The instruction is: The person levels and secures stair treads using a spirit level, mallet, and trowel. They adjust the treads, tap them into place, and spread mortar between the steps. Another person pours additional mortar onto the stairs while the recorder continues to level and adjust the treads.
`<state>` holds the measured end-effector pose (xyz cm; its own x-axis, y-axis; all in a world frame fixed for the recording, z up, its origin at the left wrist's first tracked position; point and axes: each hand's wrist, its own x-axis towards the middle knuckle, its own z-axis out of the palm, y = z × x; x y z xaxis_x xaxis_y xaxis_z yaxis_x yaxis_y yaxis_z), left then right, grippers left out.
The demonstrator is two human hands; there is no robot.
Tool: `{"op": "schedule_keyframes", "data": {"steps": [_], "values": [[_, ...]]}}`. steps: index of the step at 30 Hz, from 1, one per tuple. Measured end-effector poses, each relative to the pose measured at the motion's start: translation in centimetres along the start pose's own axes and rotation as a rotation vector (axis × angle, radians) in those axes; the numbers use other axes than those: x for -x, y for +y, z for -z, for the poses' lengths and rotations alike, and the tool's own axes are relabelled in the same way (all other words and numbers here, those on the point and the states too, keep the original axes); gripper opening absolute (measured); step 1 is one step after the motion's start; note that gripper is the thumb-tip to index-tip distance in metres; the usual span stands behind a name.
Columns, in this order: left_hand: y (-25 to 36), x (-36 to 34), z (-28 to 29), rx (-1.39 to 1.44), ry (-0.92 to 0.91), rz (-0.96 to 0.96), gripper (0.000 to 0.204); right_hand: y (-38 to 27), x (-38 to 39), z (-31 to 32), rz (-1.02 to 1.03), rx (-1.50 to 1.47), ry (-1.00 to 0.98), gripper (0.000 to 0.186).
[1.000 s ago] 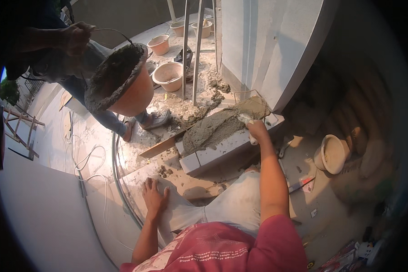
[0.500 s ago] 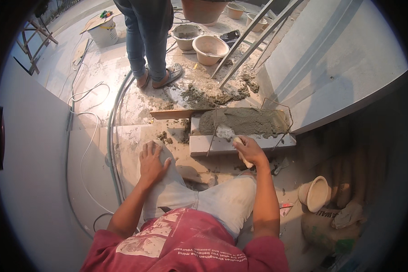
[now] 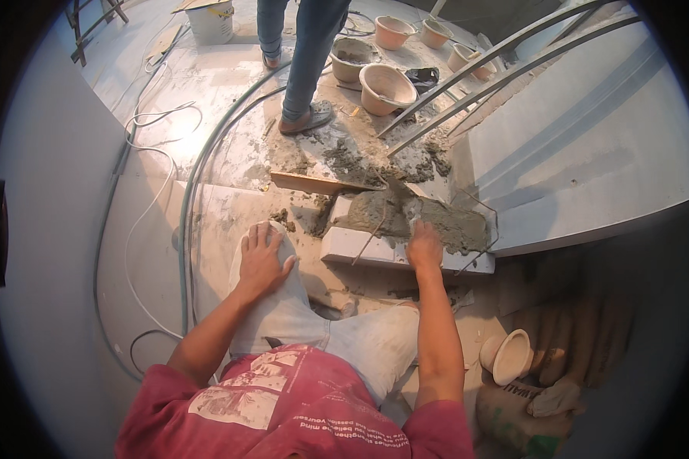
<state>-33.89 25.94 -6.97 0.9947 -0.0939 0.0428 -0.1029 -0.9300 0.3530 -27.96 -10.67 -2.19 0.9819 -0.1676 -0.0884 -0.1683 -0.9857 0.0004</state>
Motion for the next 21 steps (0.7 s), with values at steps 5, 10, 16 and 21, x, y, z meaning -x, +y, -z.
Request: {"op": "schedule_keyframes", "data": {"steps": [5,10,16,21], "values": [[0.1,-0.3,0.5,-0.021,-0.043,0.006,0.066,-1.3,1.2,0.5,0.059,-0.241,0.032,0.040],[0.3,-0.3,0.1,0.001,-0.029,-0.014,0.067,1.4,1.5,-0.8,-0.069,-0.369,0.099,0.040],[0.2,-0.2,0.4,-0.004,-0.051,-0.017,0.068,0.7,3.5,0.9,-0.175,-0.385,-0.039,0.039],[0.7,-0.7,0.0,-0.029,-0.087,-0.014,0.068,-2.5,3.4,0.7,-0.096,-0.364,-0.076,0.042]]}}
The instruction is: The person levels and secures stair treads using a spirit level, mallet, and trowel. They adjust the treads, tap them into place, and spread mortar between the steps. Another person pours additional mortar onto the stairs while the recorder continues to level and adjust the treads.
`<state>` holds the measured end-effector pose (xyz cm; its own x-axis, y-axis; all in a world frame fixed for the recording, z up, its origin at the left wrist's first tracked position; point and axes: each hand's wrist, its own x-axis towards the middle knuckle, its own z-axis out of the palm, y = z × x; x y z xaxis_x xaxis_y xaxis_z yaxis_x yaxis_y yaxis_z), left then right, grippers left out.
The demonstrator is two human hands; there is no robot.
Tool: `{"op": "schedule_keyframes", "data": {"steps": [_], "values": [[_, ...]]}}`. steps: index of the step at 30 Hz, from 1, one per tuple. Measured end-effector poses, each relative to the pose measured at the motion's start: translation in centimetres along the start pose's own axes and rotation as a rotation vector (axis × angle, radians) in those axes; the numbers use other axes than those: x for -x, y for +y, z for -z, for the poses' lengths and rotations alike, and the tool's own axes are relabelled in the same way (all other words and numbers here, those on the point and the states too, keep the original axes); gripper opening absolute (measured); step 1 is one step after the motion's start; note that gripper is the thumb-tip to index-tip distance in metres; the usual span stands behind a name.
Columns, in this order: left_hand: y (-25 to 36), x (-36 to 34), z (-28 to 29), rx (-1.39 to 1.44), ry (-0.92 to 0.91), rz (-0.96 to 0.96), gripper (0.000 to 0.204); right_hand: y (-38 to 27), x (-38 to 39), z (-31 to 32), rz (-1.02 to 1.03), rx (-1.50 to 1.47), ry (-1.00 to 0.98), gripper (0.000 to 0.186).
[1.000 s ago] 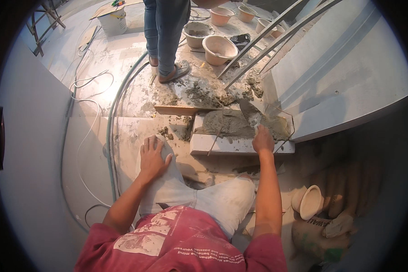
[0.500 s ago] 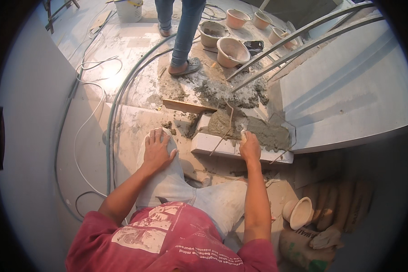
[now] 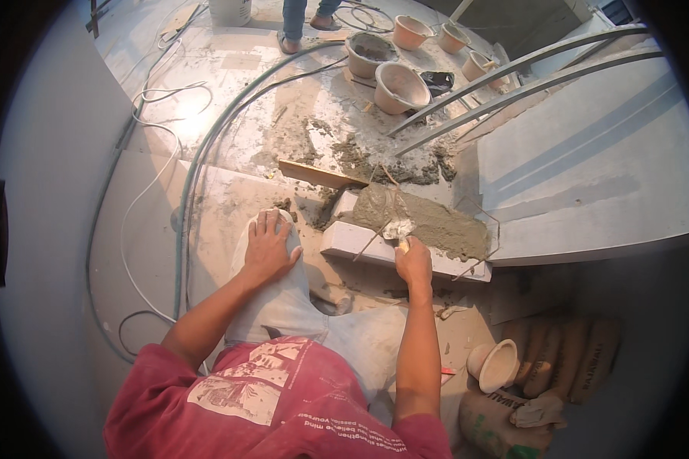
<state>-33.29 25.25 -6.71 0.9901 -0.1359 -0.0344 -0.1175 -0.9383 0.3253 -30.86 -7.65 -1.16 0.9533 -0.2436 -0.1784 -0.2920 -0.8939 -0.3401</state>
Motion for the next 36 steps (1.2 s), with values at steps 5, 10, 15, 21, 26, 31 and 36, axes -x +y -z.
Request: {"op": "schedule_keyframes", "data": {"steps": [5,10,15,21,26,31,36], "values": [[0.1,-0.1,0.4,-0.003,-0.036,0.022,0.069,-2.0,-0.3,0.1,0.024,0.078,0.046,0.045],[0.1,0.1,0.3,0.018,-0.011,0.019,0.070,2.2,0.0,-0.3,-0.001,-0.219,0.185,0.040],[-0.6,0.4,0.3,0.011,0.009,0.024,0.068,1.1,3.9,0.5,-0.315,-0.684,-0.268,0.036],[0.2,-0.1,0.6,0.025,0.000,-0.002,0.068,2.1,2.5,0.1,-0.128,-0.351,-0.329,0.048],[-0.2,-0.3,0.1,0.023,-0.009,0.005,0.066,4.9,1.8,1.2,0.105,0.006,-0.132,0.045],[-0.8,-0.1,-0.4,-0.006,0.040,-0.011,0.067,6.7,3.4,2.7,-0.092,0.078,-0.034,0.043],[-0.9,-0.1,-0.4,-0.030,0.024,-0.036,0.067,9.8,4.0,2.7,-0.275,0.054,0.126,0.038]]}}
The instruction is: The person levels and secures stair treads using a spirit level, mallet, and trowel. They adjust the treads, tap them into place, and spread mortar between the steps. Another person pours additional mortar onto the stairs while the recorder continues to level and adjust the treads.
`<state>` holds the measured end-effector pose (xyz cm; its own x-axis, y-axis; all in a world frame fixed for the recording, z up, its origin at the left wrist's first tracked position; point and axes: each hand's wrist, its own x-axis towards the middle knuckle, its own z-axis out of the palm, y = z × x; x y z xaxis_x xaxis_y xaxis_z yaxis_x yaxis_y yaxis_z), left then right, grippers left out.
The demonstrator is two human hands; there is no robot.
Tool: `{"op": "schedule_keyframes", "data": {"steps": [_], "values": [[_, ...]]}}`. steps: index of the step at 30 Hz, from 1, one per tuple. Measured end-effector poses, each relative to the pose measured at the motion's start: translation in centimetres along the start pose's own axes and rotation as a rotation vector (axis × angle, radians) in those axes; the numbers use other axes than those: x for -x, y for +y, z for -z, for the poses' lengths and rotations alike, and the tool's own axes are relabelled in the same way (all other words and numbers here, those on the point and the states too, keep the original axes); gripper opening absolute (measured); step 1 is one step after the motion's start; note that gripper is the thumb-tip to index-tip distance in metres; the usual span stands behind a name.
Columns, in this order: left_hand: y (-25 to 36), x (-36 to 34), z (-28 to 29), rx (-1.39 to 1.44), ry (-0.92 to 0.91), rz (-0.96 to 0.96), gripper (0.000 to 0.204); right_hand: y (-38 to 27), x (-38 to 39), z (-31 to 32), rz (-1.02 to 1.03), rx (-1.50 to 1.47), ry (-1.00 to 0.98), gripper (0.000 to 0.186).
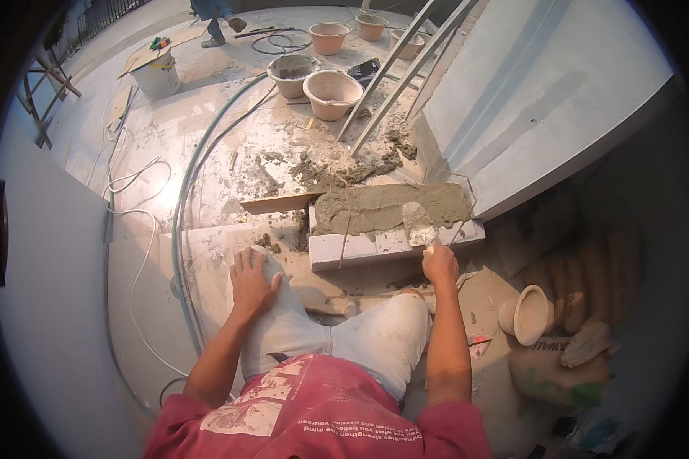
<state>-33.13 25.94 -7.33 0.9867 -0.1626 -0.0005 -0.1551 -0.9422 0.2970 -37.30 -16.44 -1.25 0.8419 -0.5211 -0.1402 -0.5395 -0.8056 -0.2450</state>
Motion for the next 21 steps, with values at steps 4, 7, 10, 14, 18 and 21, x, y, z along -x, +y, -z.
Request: {"op": "schedule_keyframes", "data": {"steps": [4,7,10,14,18,21], "values": [[-0.3,0.0,-0.3,0.032,0.038,-0.026,0.066,-0.2,1.1,-0.6,0.036,-0.177,0.026,0.040],[-0.4,0.0,-0.3,0.019,0.011,-0.021,0.067,0.3,-0.2,-2.5,-0.147,-0.651,-0.055,0.037],[-0.2,-0.3,0.0,0.008,-0.019,-0.007,0.068,1.3,-0.4,-3.3,-0.228,-1.023,-0.115,0.038],[-0.3,-0.2,0.3,0.015,-0.040,0.040,0.068,-0.2,-1.7,-2.2,-0.215,-0.956,-0.018,0.040],[0.0,-0.4,0.9,-0.009,-0.084,0.054,0.068,-1.2,-4.1,-1.9,-0.345,-1.026,0.031,0.043],[-1.1,-0.6,0.4,-0.034,-0.072,0.018,0.069,-1.7,-6.4,-1.7,-0.470,-1.040,0.065,0.043]]}}
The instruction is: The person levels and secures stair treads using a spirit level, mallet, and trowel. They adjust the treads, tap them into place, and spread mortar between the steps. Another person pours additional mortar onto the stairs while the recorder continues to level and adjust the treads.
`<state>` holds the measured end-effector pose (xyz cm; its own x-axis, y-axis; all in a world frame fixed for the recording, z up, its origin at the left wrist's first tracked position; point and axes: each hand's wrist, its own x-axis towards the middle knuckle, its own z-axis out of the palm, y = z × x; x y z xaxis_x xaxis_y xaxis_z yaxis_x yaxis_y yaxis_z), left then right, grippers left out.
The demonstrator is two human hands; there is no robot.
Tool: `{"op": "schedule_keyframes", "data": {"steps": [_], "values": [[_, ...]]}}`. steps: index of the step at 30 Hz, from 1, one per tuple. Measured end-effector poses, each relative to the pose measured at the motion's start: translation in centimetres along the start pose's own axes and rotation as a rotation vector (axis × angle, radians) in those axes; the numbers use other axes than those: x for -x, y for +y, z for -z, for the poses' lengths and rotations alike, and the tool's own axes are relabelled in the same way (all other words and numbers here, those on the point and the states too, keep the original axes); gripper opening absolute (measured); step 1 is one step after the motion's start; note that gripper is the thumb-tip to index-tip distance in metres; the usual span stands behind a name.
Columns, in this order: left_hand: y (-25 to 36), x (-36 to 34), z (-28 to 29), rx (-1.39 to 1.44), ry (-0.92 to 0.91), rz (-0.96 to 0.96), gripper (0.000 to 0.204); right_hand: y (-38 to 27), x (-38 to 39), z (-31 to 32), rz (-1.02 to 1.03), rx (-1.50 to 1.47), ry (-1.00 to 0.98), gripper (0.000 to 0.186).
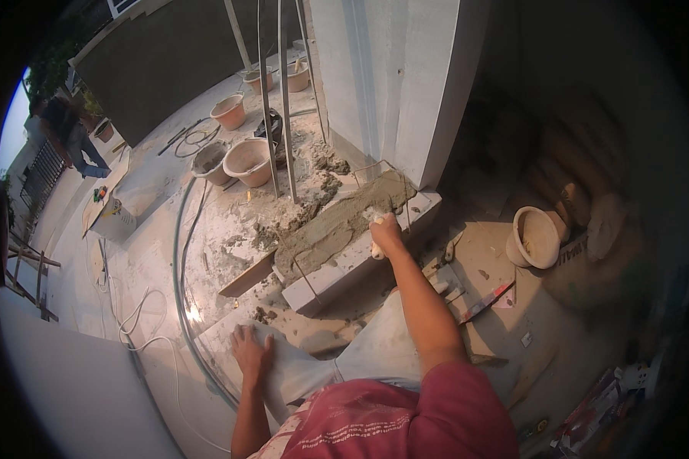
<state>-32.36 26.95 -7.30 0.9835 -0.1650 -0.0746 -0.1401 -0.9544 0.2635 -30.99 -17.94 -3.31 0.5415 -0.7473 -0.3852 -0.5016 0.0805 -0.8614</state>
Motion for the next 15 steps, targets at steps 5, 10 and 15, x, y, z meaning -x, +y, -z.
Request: {"op": "schedule_keyframes", "data": {"steps": [5,10,15], "values": [[1.5,0.7,1.3,0.003,-0.012,-0.019,0.066,3.0,-6.0,0.7,-0.006,0.068,0.122,0.056],[1.3,0.9,2.1,0.023,-0.005,-0.009,0.066,2.8,-8.2,0.6,0.028,0.323,0.225,0.054],[1.7,1.1,2.1,0.039,-0.017,0.009,0.067,0.8,-9.1,1.9,-0.070,0.272,0.089,0.051]]}}
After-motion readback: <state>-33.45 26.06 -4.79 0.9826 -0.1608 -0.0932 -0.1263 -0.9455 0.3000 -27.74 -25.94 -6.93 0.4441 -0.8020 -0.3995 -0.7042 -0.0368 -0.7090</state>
